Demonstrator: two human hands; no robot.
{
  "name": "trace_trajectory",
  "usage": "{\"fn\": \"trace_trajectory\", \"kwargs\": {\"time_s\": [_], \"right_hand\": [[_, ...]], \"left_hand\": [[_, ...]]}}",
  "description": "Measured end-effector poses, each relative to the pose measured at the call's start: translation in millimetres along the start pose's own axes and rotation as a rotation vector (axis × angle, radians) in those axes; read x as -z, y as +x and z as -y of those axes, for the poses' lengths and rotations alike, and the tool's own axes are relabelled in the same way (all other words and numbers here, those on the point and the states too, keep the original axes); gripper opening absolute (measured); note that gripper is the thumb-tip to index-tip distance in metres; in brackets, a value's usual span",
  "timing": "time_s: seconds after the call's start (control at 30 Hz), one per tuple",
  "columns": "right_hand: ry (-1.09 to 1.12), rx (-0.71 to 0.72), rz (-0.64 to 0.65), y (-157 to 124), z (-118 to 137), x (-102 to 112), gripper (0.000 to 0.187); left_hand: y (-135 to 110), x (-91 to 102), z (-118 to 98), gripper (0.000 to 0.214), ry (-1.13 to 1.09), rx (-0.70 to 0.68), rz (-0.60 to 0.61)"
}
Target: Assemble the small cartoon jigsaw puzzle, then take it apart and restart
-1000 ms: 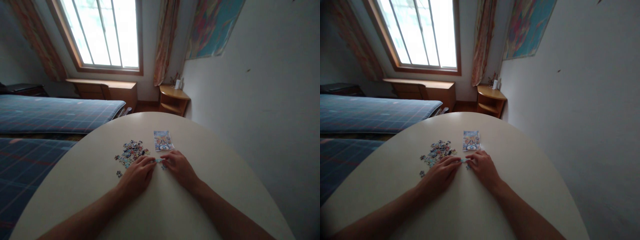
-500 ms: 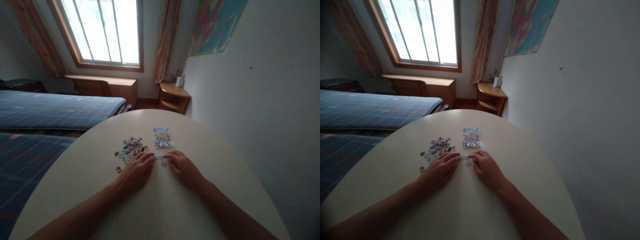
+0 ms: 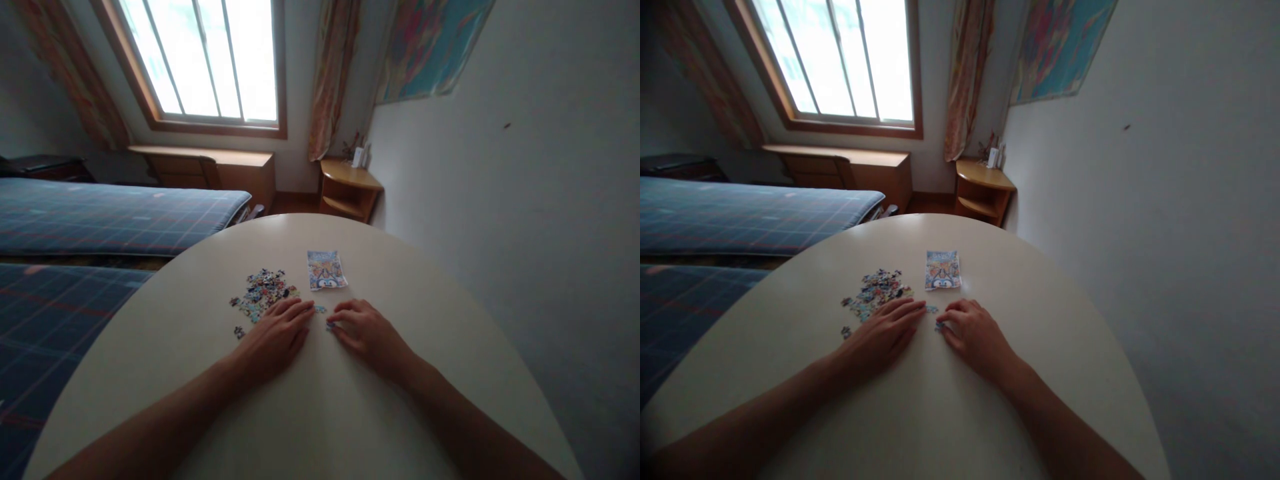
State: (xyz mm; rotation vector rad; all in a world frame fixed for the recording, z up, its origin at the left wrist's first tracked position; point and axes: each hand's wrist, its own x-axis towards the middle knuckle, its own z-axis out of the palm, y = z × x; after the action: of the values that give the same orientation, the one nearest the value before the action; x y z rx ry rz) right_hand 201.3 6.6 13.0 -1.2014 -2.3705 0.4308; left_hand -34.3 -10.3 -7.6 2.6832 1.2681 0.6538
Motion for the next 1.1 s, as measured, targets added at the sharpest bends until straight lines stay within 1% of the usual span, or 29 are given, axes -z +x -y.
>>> {"fn": "trace_trajectory", "kwargs": {"time_s": [0.07,0.13,0.23,0.33,0.4,0.5,0.57,0.7,0.77,0.87,0.93,0.97,1.03,1.1], "right_hand": [[0.025,-0.016,0.007,-0.3,-1.5,2.8,0.032],[0.032,-0.057,0.021,-0.5,-1.7,5.6,0.036],[0.004,-0.114,0.013,-0.8,1.2,6.4,0.021],[-0.042,-0.109,-0.011,-0.7,4.8,2.9,0.019],[-0.052,-0.086,0.006,-0.2,5.4,1.0,0.016],[-0.020,-0.062,0.053,0.6,4.4,2.1,0.034],[0.001,-0.072,0.055,0.4,4.2,4.2,0.039],[-0.022,-0.124,0.014,-1.1,6.7,4.9,0.032],[-0.044,-0.129,0.007,-1.4,7.1,4.0,0.025],[-0.068,-0.161,-0.003,-0.4,3.2,6.5,0.013],[-0.087,-0.214,0.001,0.6,-2.1,11.3,0.010],[-0.100,-0.243,0.003,1.0,-5.0,14.2,0.010],[-0.129,-0.278,0.010,1.4,-10.5,19.4,0.011],[-0.149,-0.287,0.018,1.2,-14.3,23.1,0.013]], "left_hand": [[-0.1,-0.7,0.5,0.039,-0.005,-0.004,-0.002],[0.0,-1.7,1.0,0.039,-0.009,-0.004,-0.008],[-0.1,-2.9,1.4,0.038,-0.008,-0.005,-0.018],[-0.2,-2.2,0.7,0.038,-0.001,-0.006,-0.025],[-0.3,-1.2,0.2,0.038,0.003,-0.009,-0.025],[-0.6,-0.3,0.5,0.038,0.009,-0.018,-0.025],[-0.9,-0.9,1.4,0.037,0.014,-0.025,-0.023],[-1.4,-3.1,0.9,0.037,0.023,-0.035,-0.020],[-0.9,-2.0,-0.1,0.036,0.038,-0.017,-0.024],[-0.1,8.8,3.2,0.034,0.087,0.064,-0.049],[-0.7,23.7,11.2,0.029,0.130,0.157,-0.066],[-1.6,33.0,16.8,0.026,0.155,0.224,-0.069],[-4.5,52.7,29.0,0.021,0.214,0.396,-0.032],[-8.1,69.8,39.4,0.020,0.229,0.551,0.051]]}}
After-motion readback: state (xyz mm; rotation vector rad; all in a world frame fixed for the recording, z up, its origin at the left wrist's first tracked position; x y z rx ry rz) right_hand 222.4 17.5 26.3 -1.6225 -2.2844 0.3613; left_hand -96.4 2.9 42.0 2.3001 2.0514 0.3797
